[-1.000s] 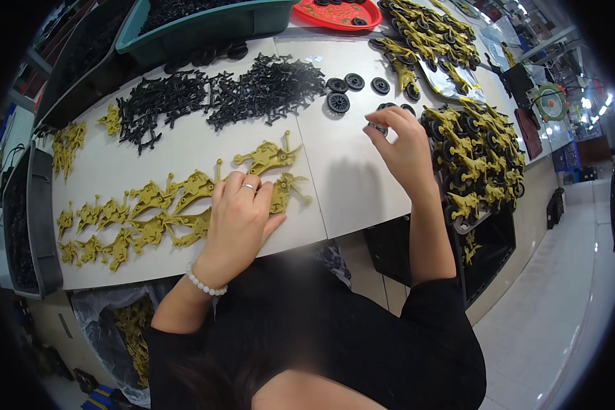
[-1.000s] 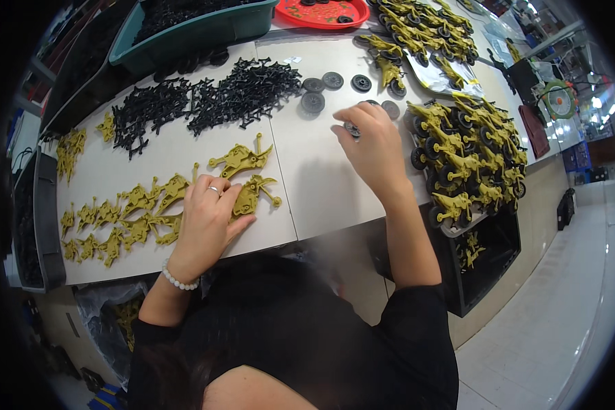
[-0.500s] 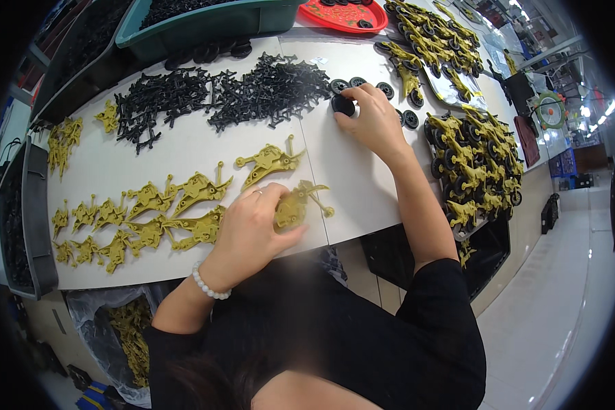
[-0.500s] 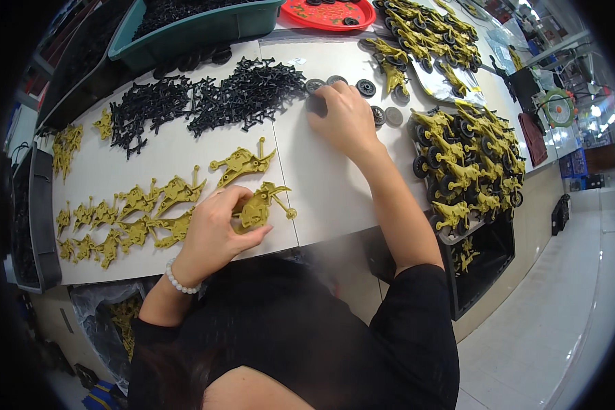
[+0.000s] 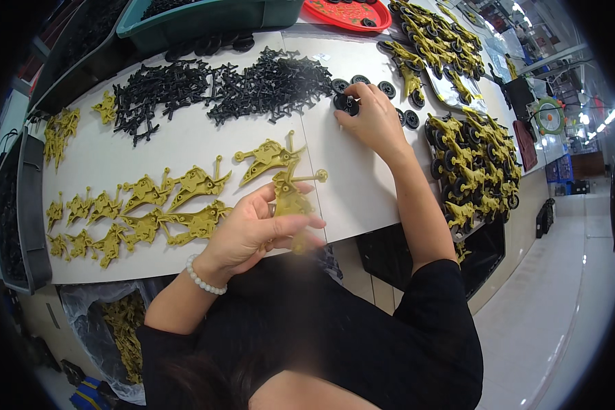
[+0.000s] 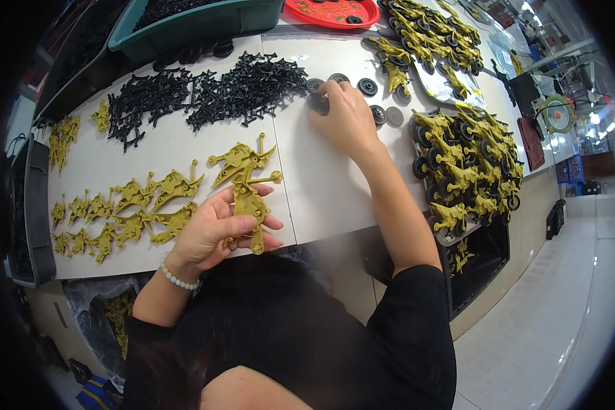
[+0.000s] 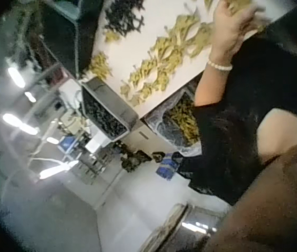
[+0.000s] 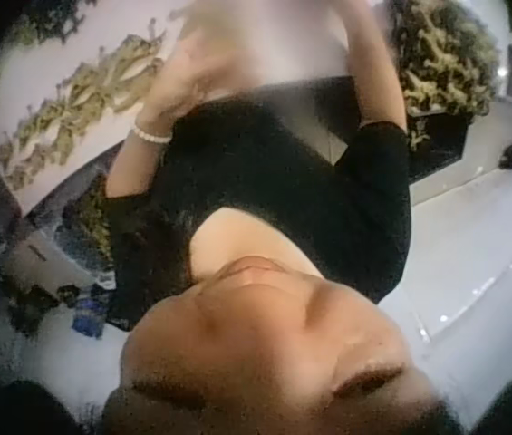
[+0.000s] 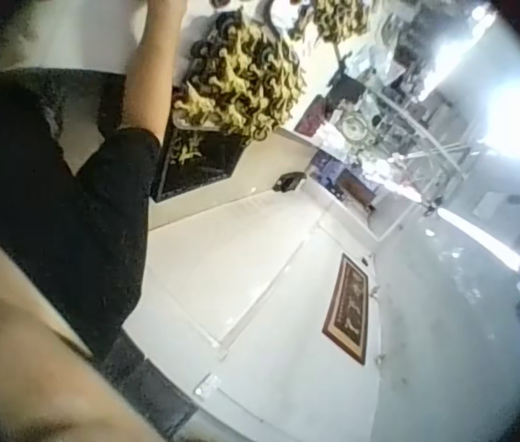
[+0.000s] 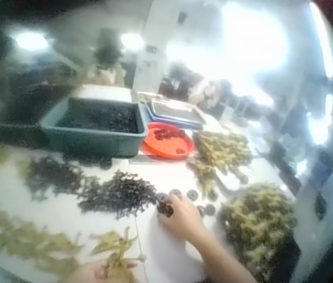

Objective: The person assembles a plastic toy motorcycle by hand, attaching toy wheels to a toy motorcycle frame with plastic axles.

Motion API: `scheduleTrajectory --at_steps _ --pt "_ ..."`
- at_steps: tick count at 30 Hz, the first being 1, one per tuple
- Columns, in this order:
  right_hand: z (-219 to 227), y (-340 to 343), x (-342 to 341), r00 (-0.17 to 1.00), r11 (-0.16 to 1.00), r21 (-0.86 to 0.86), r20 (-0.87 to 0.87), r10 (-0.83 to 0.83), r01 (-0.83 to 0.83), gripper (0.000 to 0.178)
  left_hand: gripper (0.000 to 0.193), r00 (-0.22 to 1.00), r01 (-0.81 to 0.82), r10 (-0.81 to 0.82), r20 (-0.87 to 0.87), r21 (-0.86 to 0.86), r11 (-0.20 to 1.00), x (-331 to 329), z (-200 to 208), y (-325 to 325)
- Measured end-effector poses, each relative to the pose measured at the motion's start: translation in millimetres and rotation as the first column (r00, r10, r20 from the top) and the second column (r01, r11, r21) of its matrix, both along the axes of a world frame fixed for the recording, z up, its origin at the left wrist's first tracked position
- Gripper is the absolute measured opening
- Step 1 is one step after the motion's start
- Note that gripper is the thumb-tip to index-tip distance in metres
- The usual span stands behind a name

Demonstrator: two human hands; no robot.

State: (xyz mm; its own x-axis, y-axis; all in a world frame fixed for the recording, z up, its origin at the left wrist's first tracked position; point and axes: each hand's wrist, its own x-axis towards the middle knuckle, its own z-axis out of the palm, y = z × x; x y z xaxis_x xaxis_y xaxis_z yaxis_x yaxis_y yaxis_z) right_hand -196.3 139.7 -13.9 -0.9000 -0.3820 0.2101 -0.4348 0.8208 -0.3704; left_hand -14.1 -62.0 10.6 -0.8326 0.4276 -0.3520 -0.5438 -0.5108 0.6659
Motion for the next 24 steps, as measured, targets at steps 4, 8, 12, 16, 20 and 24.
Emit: scheduleTrajectory --at_steps 4,8,12,16,20,24 --pt "3.8 0.5 0.8 1.000 1.000 0.008 0.005 -0.017 0.017 0.041 0.046 0.999 -0.032 0.029 0.029 0.110 0.993 -0.8 -7.4 4.2" --pt "20.6 4.4 12.6 0.992 0.991 -0.130 0.128 -0.018 0.035 0.043 0.066 0.995 -0.081 0.064 0.076 0.244 0.966 -1.6 -10.3 0.9" --pt "44.6 14.9 42.8 0.949 0.942 -0.335 0.282 0.138 -0.037 0.040 0.074 0.995 -0.081 0.065 0.069 0.256 0.963 -3.5 -14.5 -0.2" --pt "61.6 3.9 92.6 0.824 0.781 -0.459 0.164 0.542 -0.423 0.044 0.076 0.996 -0.071 0.056 0.069 0.242 0.968 -2.2 -9.8 1.7" --pt "62.6 -5.8 104.4 0.856 0.829 -0.354 0.127 0.501 -0.432 0.040 0.078 0.999 -0.034 0.026 0.046 0.192 0.981 -1.0 -6.6 3.5" --pt "63.8 -6.4 96.7 0.878 0.838 -0.344 0.071 0.474 -0.424 0.040 0.078 0.999 0.026 -0.029 0.017 0.174 0.984 1.7 -7.9 3.1"
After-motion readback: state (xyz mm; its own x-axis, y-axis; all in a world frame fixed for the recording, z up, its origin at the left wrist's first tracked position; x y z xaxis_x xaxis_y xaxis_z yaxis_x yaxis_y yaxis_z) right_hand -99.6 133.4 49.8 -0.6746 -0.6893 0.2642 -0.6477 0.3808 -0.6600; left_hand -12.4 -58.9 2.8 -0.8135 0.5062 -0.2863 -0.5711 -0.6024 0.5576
